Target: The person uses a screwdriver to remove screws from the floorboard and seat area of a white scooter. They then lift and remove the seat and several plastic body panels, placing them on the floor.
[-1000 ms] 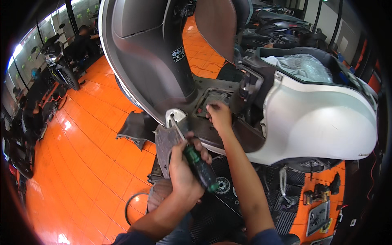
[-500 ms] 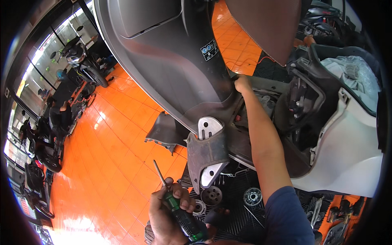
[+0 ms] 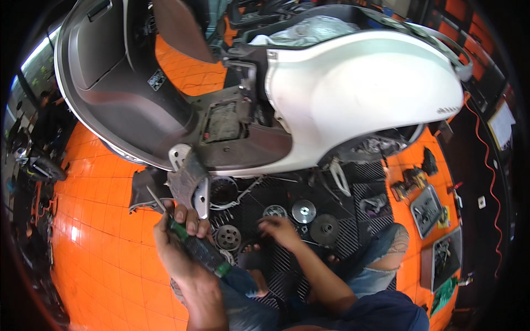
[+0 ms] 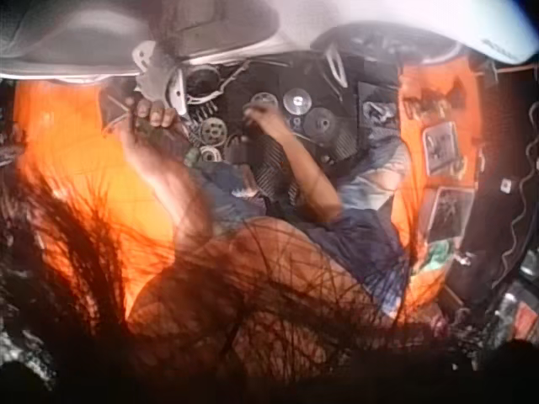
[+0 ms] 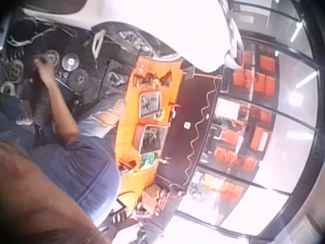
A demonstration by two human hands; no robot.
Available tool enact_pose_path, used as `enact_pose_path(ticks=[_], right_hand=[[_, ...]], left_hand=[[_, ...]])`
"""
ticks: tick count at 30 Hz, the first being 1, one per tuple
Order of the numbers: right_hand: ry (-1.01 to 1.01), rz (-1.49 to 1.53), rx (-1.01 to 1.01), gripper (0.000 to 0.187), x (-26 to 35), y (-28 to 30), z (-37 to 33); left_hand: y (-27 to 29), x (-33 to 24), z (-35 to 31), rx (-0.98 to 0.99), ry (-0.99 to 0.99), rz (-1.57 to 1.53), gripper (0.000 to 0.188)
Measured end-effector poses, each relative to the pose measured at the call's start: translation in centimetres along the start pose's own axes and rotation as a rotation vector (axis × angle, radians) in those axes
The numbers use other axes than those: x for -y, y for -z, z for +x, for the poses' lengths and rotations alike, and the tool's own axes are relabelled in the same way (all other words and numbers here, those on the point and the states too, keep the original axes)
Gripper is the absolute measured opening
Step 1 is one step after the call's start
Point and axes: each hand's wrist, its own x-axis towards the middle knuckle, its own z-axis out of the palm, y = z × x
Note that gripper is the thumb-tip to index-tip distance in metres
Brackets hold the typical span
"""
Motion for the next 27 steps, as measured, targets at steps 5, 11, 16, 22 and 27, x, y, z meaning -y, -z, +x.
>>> enact_pose_path(ticks=[5,11,16,22,27], right_hand=[[0.324,0.605,-0.664,0.059,2.4,12.1,-1.0],[0.459,0.635,-0.808,0.060,6.1,13.5,4.1],[0.430,0.603,-0.911,0.053,6.8,9.2,2.7],[0.357,0.485,-0.727,0.042,6.4,13.1,2.4],[0.498,0.479,-0.592,0.039,5.4,14.3,1.3]], left_hand=[[-1.4,1.8,-1.4,0.057,0.058,-0.016,0.018],[-2.5,4.1,-1.8,0.157,0.163,-0.056,0.016],[-1.5,4.3,-0.7,0.135,0.183,-0.051,0.018],[-1.8,5.1,-0.5,0.144,0.205,-0.034,0.017],[-1.4,5.7,0.0,0.119,0.248,-0.032,0.017]])
